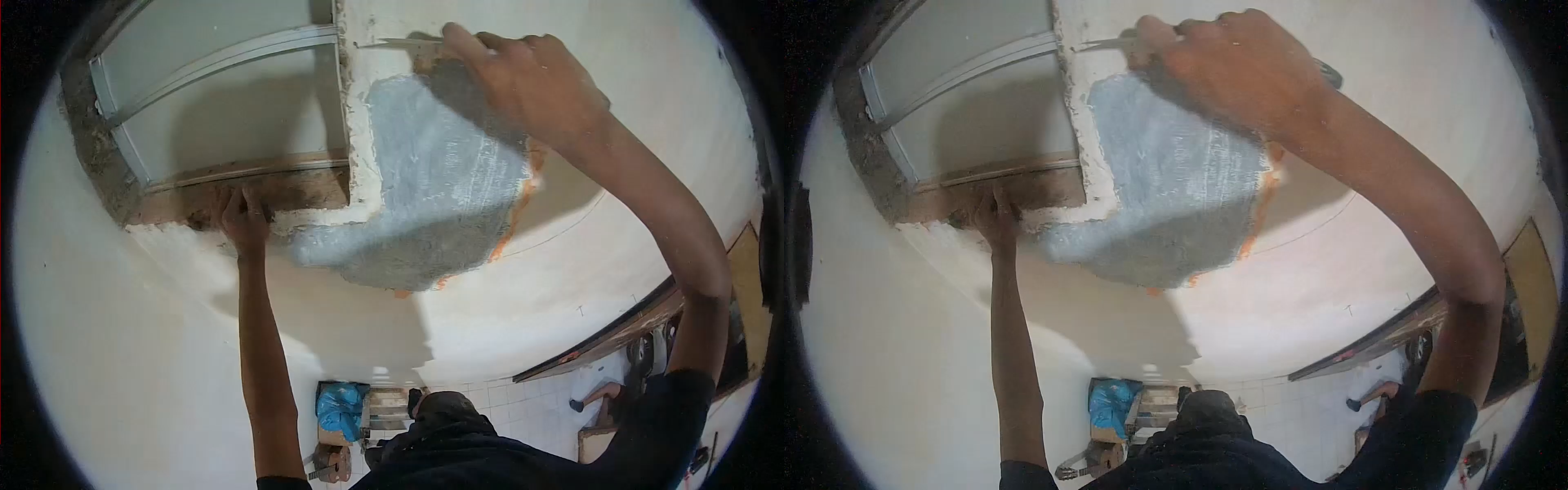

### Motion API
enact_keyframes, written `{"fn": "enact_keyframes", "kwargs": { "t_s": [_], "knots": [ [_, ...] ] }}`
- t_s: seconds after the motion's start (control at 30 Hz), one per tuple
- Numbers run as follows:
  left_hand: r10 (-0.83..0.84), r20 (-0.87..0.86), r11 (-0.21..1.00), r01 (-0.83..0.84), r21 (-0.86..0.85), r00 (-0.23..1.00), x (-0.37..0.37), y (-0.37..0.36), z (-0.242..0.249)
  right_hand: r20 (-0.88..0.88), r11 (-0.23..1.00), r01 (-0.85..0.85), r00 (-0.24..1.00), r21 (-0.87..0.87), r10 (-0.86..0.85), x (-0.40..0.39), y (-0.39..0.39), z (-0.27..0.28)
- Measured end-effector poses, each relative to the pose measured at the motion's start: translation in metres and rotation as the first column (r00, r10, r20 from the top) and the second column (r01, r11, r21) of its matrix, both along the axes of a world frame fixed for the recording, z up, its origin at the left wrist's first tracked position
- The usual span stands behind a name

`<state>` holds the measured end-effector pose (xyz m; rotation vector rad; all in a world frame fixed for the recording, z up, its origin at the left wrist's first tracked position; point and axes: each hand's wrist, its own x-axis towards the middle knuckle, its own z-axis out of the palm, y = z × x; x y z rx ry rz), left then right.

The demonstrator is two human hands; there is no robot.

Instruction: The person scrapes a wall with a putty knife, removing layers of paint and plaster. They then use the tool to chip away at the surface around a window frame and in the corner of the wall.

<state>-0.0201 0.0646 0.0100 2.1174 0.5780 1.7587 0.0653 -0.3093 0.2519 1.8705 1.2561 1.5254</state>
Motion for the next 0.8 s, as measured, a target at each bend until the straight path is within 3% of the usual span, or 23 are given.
{"fn": "enact_keyframes", "kwargs": {
  "t_s": [0.13,0.2,0.23,0.3,0.33,0.37,0.43,0.57,0.63,0.8],
  "knots": [
    [-0.129,-0.056,0.987,0.123,-0.101,0.990,-0.004,-0.003,0.004,-0.035,0.986,0.165,0.986,0.018,-0.164,0.009,-0.030,-0.006],
    [-0.070,0.146,0.985,0.045,0.166,0.987,-0.001,-0.012,0.010,0.000,0.998,-0.041,0.999,0.049,0.041,0.023,-0.045,-0.010],
    [-0.088,0.146,0.982,0.062,0.176,0.985,0.001,-0.005,0.006,0.002,0.998,-0.023,1.000,0.059,0.023,0.025,-0.052,-0.011],
    [0.271,0.093,0.809,-0.279,0.517,0.958,0.004,0.024,-0.010,-0.021,0.994,0.079,0.997,0.070,-0.078,0.025,-0.063,-0.015],
    [-0.187,0.050,0.982,0.187,-0.001,0.981,0.002,0.026,-0.013,-0.070,0.995,0.062,0.996,0.072,-0.057,0.025,-0.070,-0.015],
    [-0.195,0.047,0.981,0.195,0.001,0.980,0.006,0.028,-0.016,-0.072,0.995,0.071,0.995,0.075,-0.065,0.026,-0.076,-0.016],
    [0.075,0.041,0.988,-0.080,0.135,0.996,0.004,0.014,-0.006,-0.061,0.986,0.130,0.990,0.100,-0.124,0.027,-0.090,-0.019],
    [-0.074,0.041,0.997,0.075,-0.032,0.996,-0.005,-0.026,0.016,-0.048,0.982,0.133,0.991,0.131,-0.128,0.040,-0.123,-0.027],
    [0.029,0.030,0.997,-0.031,0.071,0.999,-0.001,-0.012,0.009,-0.060,0.977,0.163,0.986,0.135,-0.156,0.043,-0.133,-0.030],
    [0.042,0.041,0.955,-0.052,0.291,0.998,-0.004,-0.004,0.007,-0.078,0.959,0.236,0.971,0.154,-0.227,0.057,-0.164,-0.036]
  ]
}}
